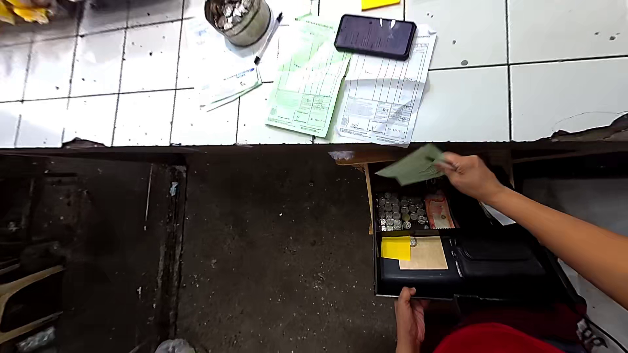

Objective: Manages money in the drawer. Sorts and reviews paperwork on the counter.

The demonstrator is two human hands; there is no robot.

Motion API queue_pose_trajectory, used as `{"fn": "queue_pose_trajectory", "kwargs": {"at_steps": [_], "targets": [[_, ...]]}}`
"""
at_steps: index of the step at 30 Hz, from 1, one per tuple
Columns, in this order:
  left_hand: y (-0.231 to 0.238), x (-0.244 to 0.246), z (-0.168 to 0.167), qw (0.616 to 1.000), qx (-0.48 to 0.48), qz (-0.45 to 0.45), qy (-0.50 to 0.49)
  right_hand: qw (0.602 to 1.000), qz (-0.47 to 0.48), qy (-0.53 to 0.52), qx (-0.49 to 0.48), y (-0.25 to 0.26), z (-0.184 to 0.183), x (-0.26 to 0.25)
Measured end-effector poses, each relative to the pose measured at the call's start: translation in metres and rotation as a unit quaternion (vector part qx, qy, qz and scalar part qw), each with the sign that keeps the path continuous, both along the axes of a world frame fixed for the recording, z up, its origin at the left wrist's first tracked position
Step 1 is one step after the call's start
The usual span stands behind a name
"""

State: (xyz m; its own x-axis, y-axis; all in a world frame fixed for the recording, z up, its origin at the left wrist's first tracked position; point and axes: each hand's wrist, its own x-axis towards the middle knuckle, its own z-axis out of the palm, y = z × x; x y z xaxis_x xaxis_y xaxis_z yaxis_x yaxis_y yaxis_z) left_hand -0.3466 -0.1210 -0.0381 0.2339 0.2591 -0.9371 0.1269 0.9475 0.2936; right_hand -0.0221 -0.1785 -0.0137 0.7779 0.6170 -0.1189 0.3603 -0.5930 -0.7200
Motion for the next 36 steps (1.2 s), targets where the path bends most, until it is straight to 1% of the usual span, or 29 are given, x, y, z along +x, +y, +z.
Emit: {"fn": "queue_pose_trajectory", "kwargs": {"at_steps": [2,3,5,7,9,11,13,14,16,18,23,29,36], "targets": [[-0.003,0.009,-0.012,1.0,-0.001,-0.003,-0.02,0.988,-0.105,0.11,0.013,-0.007,0.047,0.017],[-0.005,0.012,-0.017,1.0,0.002,-0.006,-0.026,0.98,-0.136,0.144,0.015,-0.013,0.062,0.029],[-0.004,0.018,-0.026,0.999,0.009,-0.019,-0.026,0.978,-0.144,0.15,0.012,-0.025,0.077,0.061],[0.001,0.022,-0.031,0.999,0.007,-0.046,-0.015,0.99,-0.092,0.109,-0.009,-0.041,0.075,0.101],[0.008,0.025,-0.03,0.996,0.003,-0.091,0.004,0.998,-0.01,0.035,-0.045,-0.051,0.064,0.14],[0.013,0.027,-0.028,0.988,-0.002,-0.151,0.039,0.992,0.062,-0.019,-0.104,-0.053,0.056,0.173],[0.016,0.025,-0.031,0.977,-0.009,-0.204,0.068,0.978,0.096,-0.035,-0.181,-0.044,0.063,0.192],[0.017,0.026,-0.031,0.972,-0.008,-0.219,0.08,0.97,0.103,-0.023,-0.217,-0.036,0.073,0.195],[0.018,0.027,-0.03,0.966,-0.006,-0.241,0.092,0.963,0.122,-0.01,-0.242,-0.027,0.079,0.201],[0.017,0.028,-0.03,0.962,-0.009,-0.254,0.103,0.962,0.14,0.0,-0.235,-0.024,0.078,0.204],[0.012,0.034,-0.033,0.959,-0.017,-0.26,0.114,0.965,0.147,0.007,-0.218,-0.027,0.071,0.21],[0.014,0.042,-0.034,0.958,-0.02,-0.258,0.119,0.958,0.141,0.042,-0.245,-0.019,0.089,0.205],[0.015,0.043,-0.032,0.955,-0.024,-0.268,0.125,0.954,0.165,0.039,-0.246,-0.019,0.084,0.213]]}}
